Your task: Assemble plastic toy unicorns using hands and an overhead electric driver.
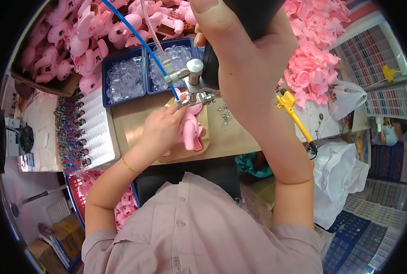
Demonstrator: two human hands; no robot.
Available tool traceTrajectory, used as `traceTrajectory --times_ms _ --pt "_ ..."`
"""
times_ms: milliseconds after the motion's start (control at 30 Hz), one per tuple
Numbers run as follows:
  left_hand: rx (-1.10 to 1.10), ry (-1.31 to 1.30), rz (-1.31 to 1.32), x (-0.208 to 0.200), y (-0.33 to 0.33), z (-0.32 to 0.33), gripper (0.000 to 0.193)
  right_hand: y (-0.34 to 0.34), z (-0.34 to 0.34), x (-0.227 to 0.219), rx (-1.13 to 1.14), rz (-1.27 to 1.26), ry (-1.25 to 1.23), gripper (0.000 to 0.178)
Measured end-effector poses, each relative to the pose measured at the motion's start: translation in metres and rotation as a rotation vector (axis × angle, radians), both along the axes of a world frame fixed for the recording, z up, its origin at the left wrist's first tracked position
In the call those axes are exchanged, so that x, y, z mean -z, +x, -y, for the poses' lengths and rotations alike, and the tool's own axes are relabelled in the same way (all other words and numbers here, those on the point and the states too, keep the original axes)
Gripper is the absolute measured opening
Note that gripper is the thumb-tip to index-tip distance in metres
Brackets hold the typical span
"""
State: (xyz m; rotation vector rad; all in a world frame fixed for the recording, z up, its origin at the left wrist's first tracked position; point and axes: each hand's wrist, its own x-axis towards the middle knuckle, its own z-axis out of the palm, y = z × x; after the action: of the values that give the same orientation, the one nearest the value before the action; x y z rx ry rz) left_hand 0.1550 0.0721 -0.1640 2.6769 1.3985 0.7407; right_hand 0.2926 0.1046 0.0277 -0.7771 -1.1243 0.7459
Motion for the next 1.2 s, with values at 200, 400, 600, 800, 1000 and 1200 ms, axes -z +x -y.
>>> traceTrajectory --times_ms 200,400,600,800,1000,1200 --pt "-0.019 -0.068 -0.001 0.000 0.000 0.003 0.033 0.005 -0.016 0.026 -0.091 0.132 0.143 0.021" --pt "-0.011 -0.044 0.028 0.001 0.001 0.006 0.041 0.013 -0.021 0.034 -0.117 0.132 -0.004 0.026" --pt "-0.045 -0.010 -0.058 0.001 0.001 0.003 0.048 0.031 0.000 -0.023 -0.261 -0.040 0.141 0.028" --pt "-0.062 0.028 -0.025 0.008 -0.002 0.005 0.043 0.025 0.033 0.000 -0.363 0.068 0.083 0.048" --pt "-0.011 0.079 0.127 0.004 0.002 0.003 0.031 0.018 0.042 0.011 -0.291 0.046 0.094 0.051" --pt "-0.046 0.066 0.006 0.012 -0.001 0.005 0.042 0.002 0.043 0.027 -0.135 0.252 0.035 0.038"
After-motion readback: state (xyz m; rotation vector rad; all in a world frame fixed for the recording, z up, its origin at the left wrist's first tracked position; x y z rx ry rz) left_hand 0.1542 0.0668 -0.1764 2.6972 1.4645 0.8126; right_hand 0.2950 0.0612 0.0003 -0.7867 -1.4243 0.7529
